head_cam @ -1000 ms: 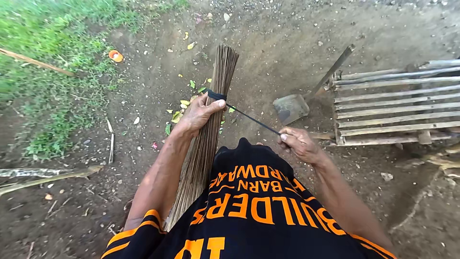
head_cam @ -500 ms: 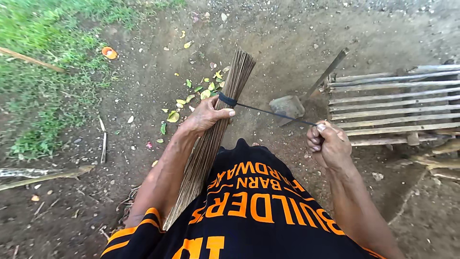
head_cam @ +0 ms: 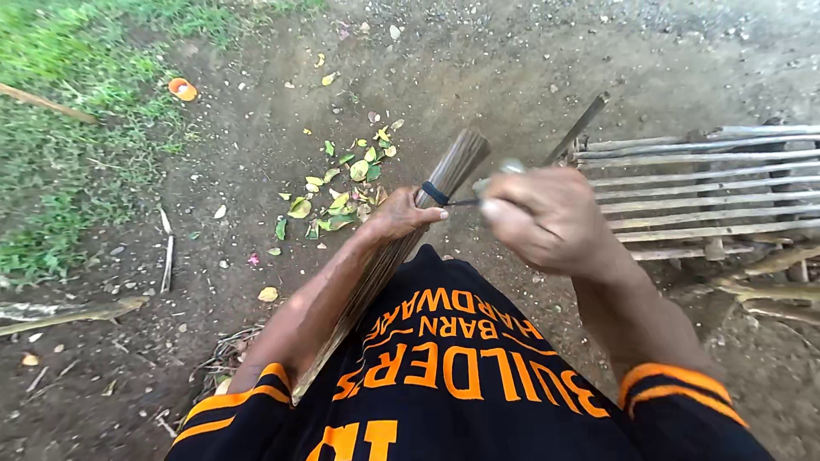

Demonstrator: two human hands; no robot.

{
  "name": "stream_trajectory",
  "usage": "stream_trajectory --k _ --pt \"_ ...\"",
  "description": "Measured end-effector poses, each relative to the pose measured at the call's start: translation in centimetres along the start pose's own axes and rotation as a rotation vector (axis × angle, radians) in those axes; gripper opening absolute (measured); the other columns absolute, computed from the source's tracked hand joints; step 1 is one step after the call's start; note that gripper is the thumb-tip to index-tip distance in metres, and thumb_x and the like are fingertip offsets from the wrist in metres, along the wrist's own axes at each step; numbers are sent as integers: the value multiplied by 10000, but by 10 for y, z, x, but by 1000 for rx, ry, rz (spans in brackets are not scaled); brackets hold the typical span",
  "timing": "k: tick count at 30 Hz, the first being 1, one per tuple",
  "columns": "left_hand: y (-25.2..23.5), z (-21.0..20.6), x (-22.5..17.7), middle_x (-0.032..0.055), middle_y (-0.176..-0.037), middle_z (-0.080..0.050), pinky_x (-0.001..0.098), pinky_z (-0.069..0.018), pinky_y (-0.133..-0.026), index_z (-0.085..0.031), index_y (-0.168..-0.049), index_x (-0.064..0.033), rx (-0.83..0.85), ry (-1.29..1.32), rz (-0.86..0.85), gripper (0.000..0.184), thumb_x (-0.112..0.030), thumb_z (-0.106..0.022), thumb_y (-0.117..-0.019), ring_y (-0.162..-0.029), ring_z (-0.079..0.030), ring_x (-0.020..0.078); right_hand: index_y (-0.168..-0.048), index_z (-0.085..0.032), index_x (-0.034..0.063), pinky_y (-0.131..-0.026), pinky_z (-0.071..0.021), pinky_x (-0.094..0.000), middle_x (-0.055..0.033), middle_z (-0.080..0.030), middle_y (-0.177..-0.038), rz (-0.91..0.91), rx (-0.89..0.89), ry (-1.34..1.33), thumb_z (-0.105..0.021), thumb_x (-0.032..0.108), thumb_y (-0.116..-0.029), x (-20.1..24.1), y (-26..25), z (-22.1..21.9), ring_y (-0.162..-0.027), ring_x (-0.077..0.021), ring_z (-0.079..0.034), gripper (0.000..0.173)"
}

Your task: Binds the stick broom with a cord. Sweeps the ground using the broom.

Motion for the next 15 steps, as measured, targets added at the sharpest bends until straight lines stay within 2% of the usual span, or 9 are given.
stream_trajectory --k 1,3,5,7,10,12,14,15 --pt "-4 -9 2 75 -814 -714 392 -595 -714 -683 -1084 -37 34 -28 -30 374 -324 -810 -880 -698 -686 158 -722 -614 89 -461 -365 -280 12 -497 -568 15 71 74 -502 185 -996 0 -25 -13 -502 -83 -487 311" --pt "-3 -23 1 77 -868 -729 442 -598 -772 -697 -1109 -70 94 -111 -19 423 -398 -813 -867 -766 -706 183 -716 -575 124 -463 -362 -386 -10 -479 -582 -79 284 183 -481 235 -991 -16 -69 -44 -524 -172 -516 312" --pt "10 -33 -5 104 -879 -717 497 -581 -782 -689 -1110 -59 126 -209 25 451 -426 -802 -873 -799 -703 235 -765 -577 125 -539 -417 -466 -40 -528 -689 -248 560 272 -471 276 -1014 -53 -103 -68 -645 -228 -571 310" --pt "27 -43 -5 107 -884 -709 507 -581 -771 -680 -1114 -59 137 -271 24 469 -441 -804 -872 -810 -699 244 -765 -596 82 -631 -465 -523 -88 -575 -760 -311 739 326 -487 265 -1032 -93 -118 -85 -737 -273 -607 342" --pt "48 -54 -15 72 -870 -704 490 -579 -760 -688 -1079 -89 154 -298 -56 457 -475 -794 -857 -812 -694 207 -750 -620 37 -636 -450 -487 -86 -550 -710 -419 962 233 -512 237 -1048 -143 -94 -110 -672 -242 -555 375" --pt "59 -54 -25 39 -812 -683 440 -569 -712 -692 -1003 -99 139 -298 -125 450 -502 -796 -829 -759 -674 166 -747 -632 46 -553 -417 -386 -35 -524 -641 -614 1042 10 -507 231 -1051 -173 -45 -132 -558 -153 -485 377" --pt "65 -48 -28 15 -784 -679 402 -570 -689 -701 -952 -109 78 -258 -153 480 -548 -813 -794 -733 -667 135 -754 -628 83 -501 -404 -288 26 -533 -618 -766 1050 -222 -475 219 -1060 -195 16 -147 -512 -72 -461 368" --pt "67 -44 -24 7 -782 -681 394 -572 -690 -708 -944 -115 30 -225 -148 503 -579 -812 -781 -729 -665 125 -775 -627 110 -518 -405 -239 71 -531 -634 -750 976 -331 -454 191 -1072 -205 45 -148 -535 -20 -458 353"
Point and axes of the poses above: each hand's wrist, its own y-axis away from the middle knuckle, its own z-axis out of the back of the hand, x = y × z, the point moved 7 cm from there along -y, towards the middle knuckle
